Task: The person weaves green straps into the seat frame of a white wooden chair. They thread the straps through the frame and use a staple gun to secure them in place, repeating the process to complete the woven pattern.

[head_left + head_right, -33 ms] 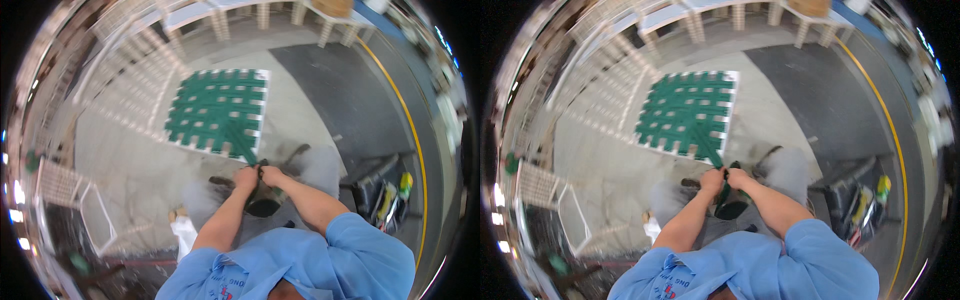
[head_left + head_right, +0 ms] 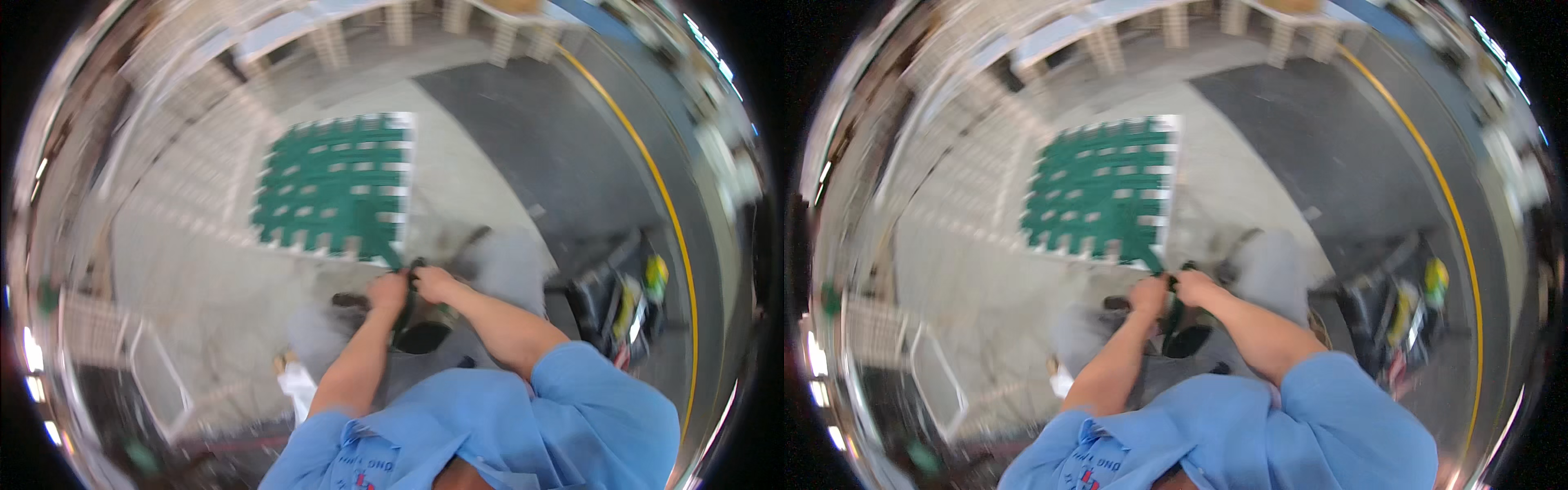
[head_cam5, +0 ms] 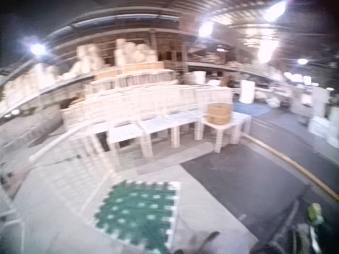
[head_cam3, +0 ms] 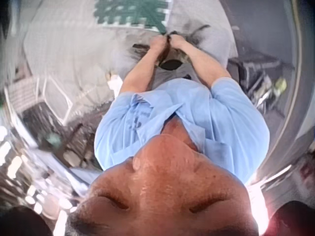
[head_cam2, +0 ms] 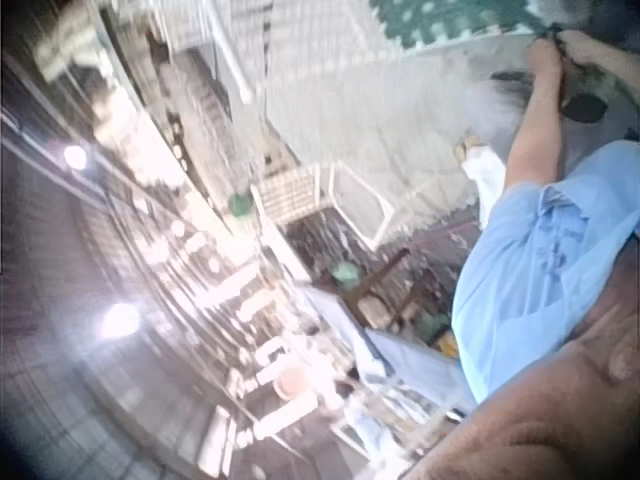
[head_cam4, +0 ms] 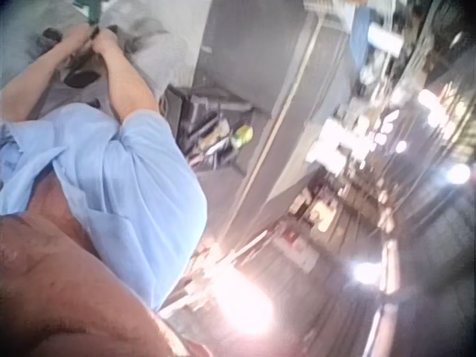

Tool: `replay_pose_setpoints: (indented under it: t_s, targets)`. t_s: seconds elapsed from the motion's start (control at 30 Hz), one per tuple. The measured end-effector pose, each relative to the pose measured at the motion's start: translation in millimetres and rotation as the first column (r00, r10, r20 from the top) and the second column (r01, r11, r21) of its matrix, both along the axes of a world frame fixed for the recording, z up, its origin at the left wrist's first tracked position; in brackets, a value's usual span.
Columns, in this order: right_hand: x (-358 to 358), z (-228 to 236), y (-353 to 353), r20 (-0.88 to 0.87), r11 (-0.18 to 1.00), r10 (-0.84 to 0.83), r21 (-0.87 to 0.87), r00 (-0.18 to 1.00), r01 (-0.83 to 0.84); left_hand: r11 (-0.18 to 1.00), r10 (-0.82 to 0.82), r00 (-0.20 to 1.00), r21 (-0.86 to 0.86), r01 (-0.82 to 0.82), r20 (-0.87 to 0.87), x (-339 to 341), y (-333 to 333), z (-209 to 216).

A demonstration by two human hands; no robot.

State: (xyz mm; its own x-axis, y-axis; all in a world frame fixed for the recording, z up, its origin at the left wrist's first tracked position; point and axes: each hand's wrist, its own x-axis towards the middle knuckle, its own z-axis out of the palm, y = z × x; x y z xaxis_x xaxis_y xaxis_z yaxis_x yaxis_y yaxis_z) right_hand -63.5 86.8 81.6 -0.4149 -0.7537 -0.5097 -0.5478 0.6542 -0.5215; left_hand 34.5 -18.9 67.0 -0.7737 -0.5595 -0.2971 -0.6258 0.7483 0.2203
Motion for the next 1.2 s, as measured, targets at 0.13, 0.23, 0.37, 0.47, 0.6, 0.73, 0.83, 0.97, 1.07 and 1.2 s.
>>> replay_pose_setpoints:
  t_s: [0.13,0.23,0.37,0.47,0.6,0.73,0.83,0.97,1.07,1.2]
  targets:
    - [-23.8,110.5,43.9,0.352,0.697,-0.332,-0.534,0.875,0.479,0.997,-0.062,0.988,-0.027,0.066,0.142,27.5,-27.8,-25.1]
    - [-74.6,161.7,181.8,-0.044,0.612,-0.672,-0.593,0.739,0.522,0.996,-0.013,0.999,-0.086,0.016,0.038,4.8,-7.1,-18.8]
    - [-120.9,146.6,369.6,-0.350,0.327,-0.917,-0.386,0.191,0.862,0.993,-0.023,0.999,-0.113,0.027,0.033,4.6,-14.4,-21.4]
    - [-123.2,121.9,486.9,-0.307,0.180,-0.947,-0.254,0.097,0.950,0.996,-0.057,0.995,0.067,0.051,0.088,-5.3,-5.3,-34.2]
    - [-149.6,76.9,472.5,0.089,0.139,-0.985,-0.097,0.148,0.986,0.997,0.064,0.996,-0.044,-0.062,0.062,24.3,-31.4,-22.8]
    - [-153.8,92.7,474.1,0.132,0.113,-0.983,-0.093,0.125,0.989,0.989,0.145,0.989,0.036,-0.145,-0.014,15.0,-24.6,-9.5]
    - [-148.0,111.9,433.1,0.219,0.171,-0.955,-0.140,0.199,0.975,0.990,0.140,0.989,-0.003,-0.140,-0.045,23.9,-19.1,-2.0]
    - [-154.1,168.2,387.9,0.176,0.256,-0.926,-0.360,0.334,0.897,0.989,0.136,0.981,0.075,-0.127,-0.140,10.6,-11.7,-7.6]
    - [-143.5,211.3,276.8,0.284,0.361,-0.844,-0.327,0.455,0.873,0.985,0.164,0.983,0.070,-0.158,-0.085,21.5,-16.2,-12.9]
    - [-110.6,229.5,138.3,0.403,0.634,-0.626,-0.234,0.667,0.737,0.970,0.219,0.963,0.143,-0.197,-0.158,18.7,-16.3,-12.9]
